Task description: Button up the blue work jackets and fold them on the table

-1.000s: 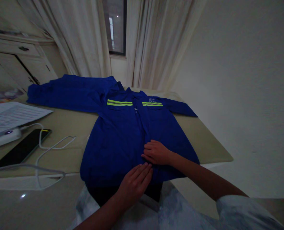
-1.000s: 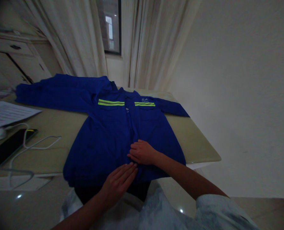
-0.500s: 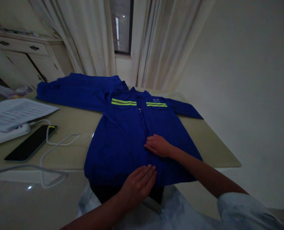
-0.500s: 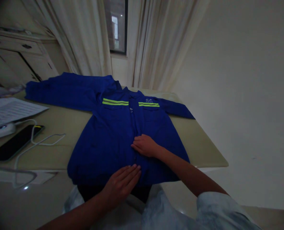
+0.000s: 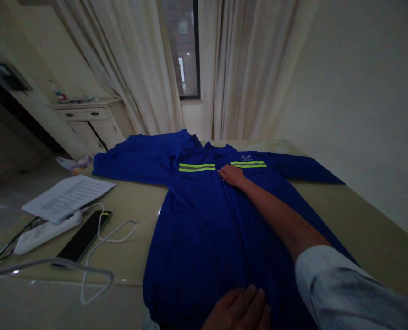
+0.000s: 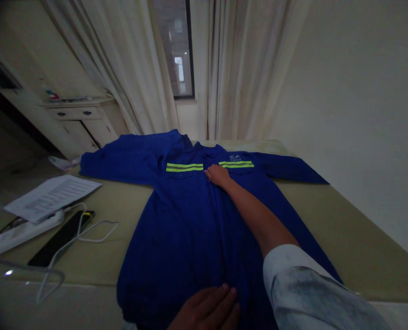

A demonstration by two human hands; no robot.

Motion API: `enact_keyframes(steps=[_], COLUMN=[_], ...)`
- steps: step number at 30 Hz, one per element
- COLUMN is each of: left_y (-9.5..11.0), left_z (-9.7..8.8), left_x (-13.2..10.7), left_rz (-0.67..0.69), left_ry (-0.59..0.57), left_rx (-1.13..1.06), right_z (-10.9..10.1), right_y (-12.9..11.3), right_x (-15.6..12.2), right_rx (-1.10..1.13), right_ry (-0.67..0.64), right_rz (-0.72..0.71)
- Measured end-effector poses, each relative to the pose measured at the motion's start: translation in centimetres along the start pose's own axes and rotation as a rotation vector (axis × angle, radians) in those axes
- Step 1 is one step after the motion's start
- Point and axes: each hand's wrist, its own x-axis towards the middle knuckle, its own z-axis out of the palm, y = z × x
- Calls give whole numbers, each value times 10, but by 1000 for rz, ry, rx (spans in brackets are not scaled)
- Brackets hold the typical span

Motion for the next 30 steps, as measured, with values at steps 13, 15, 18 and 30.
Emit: enact_keyframes(steps=[13,15,18,30], left_y=[-30,-19,-11,25], left_z=[-33,-28,-19,-2], left_x=[49,56,59,-4], left_rz=[22,-17,-50,-860], left_ry=[-427,-423,-404,-71], left_rx=[-364,-332,-322,-928], right_z=[-12,-14,-17,-12], right_y=[6,9,11,-18], right_x=[-17,-20,-25,-28], right_rx=[164,172,167,232], right_ry=[-103,-99,-115,35], right_rz=[209,221,218,51])
